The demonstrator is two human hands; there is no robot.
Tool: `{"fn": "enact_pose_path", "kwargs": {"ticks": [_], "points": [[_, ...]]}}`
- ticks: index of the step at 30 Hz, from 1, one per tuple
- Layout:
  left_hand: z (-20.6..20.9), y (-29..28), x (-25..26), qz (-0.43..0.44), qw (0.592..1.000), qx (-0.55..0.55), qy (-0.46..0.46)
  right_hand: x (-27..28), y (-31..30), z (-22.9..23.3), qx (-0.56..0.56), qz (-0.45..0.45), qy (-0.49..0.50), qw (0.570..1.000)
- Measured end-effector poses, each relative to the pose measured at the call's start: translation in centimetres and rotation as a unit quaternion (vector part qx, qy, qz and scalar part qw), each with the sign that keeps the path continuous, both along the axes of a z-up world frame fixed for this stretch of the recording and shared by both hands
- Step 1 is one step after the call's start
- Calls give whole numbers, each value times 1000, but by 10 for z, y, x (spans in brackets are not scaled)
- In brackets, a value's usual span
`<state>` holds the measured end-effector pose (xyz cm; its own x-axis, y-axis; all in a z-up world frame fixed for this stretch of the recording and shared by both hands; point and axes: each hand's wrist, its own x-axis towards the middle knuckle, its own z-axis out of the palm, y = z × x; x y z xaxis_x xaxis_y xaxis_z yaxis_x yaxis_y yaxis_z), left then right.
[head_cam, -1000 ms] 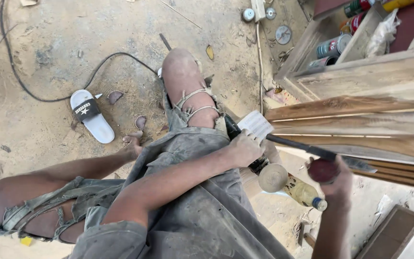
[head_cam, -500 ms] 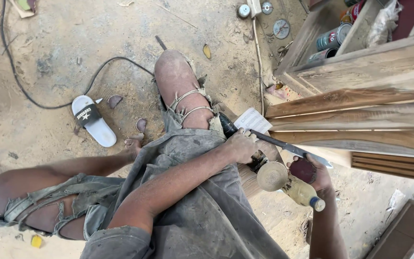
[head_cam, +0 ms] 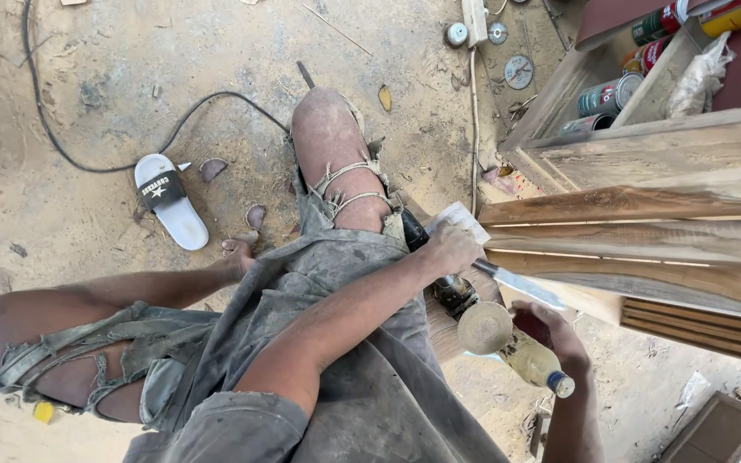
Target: Carving a small wooden disc with a knife and sanding a wooden frame with a power tool
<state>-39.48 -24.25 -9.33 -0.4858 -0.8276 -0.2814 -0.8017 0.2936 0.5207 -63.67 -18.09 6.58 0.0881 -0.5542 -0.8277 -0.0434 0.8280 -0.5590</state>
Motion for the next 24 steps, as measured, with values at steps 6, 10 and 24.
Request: {"fn": "enact_pose_path", "kwargs": {"ticks": [6,10,24], "points": [[45,-11,41,-17,997,-68,-19,-65,42,39,47,154,241,957],[52,-12,48,-17,999,-7,-46,-15,51,115,55,173,205,962],[69,47,43,-184,957,-190,-116,-25,-12,177,68,403,471,782]]}}
